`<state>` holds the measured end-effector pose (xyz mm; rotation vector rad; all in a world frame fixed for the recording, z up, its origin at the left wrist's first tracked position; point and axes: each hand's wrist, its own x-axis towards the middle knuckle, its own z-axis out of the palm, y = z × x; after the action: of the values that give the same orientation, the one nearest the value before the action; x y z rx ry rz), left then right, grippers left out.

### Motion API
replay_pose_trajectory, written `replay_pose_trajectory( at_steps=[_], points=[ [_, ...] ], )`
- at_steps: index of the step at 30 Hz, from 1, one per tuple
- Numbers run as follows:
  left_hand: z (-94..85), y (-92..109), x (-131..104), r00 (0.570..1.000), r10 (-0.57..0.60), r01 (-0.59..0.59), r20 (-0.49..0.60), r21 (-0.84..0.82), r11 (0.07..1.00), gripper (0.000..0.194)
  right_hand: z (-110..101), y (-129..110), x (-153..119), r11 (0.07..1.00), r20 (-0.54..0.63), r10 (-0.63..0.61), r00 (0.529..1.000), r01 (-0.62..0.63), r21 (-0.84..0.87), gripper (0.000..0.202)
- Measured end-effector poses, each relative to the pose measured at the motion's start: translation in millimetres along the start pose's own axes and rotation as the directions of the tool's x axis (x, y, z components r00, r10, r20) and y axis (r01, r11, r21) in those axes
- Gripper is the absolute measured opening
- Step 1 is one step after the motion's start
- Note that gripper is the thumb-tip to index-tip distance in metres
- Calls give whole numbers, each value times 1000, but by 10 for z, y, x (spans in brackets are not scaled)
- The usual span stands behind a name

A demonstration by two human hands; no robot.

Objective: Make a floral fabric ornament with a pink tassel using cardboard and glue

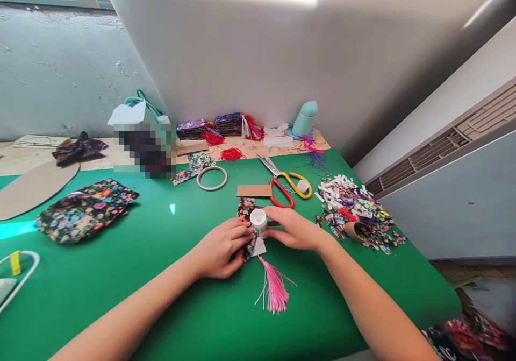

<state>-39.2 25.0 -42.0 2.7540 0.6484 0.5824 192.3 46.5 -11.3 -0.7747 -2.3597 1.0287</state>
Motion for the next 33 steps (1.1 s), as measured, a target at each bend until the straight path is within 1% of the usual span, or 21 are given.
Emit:
replay_pose_trajectory(
  at_steps=[3, 7, 8, 11, 13, 14, 17, 24, 29, 30, 31, 32, 33],
  points=[
    [-2, 0, -1, 1000, 0, 0, 1, 0, 1000, 37, -5, -5, -3, 1000, -31, 9, 999, -8, 18, 40],
    [2, -3, -3, 1000, -3, 3, -7, -5, 1000, 37, -1, 13, -9, 999, -8, 11, 1000, -11, 37, 40],
    [4, -4, -4, 1000, -1, 1, -7, -8, 1000, 37, 1, 20, -11, 1000, -20, 0, 1000, 1, 23, 39],
    [8, -9, -8, 1000, 5, -5, -5, -9, 1000, 39, -5, 35, -21, 999, -122, -48, 991, 46, -21, 34],
    [7, -10, -10, 1000, 8, -8, -8, -4, 1000, 40, -20, 35, -32, 999, -177, -41, 983, 41, -3, 31],
    [6, -10, -10, 1000, 10, -10, -11, -4, 1000, 41, -30, 33, -37, 999, -186, -24, 982, 28, 19, 31],
    [1, -10, -8, 1000, 13, -13, -9, -10, 1000, 42, -48, 33, -48, 999, -174, -3, 985, 12, 49, 31],
    [5, -14, -10, 1000, 5, -5, 2, -10, 1000, 40, 4, 67, -32, 999, -112, -43, 993, 43, -7, 35],
    [1, -10, -9, 1000, -1, 1, 0, -11, 1000, 39, 20, 19, -26, 998, -33, -1, 999, 3, 62, 35],
    [0, -11, -9, 1000, 0, 0, 1, -11, 1000, 40, 7, 12, -30, 998, -46, 0, 999, 3, 69, 34],
    [-1, -12, -11, 1000, 3, -3, 1, -10, 1000, 41, -14, 12, -38, 998, -92, 0, 996, 5, 63, 32],
    [0, -15, -13, 1000, 8, -8, -1, -9, 1000, 42, -44, 23, -49, 999, -175, 5, 985, 4, 50, 30],
    [3, -19, -17, 1000, 12, -12, -4, -8, 1000, 43, -82, 46, -63, 999, -286, 21, 958, -12, 34, 29]
  ],
)
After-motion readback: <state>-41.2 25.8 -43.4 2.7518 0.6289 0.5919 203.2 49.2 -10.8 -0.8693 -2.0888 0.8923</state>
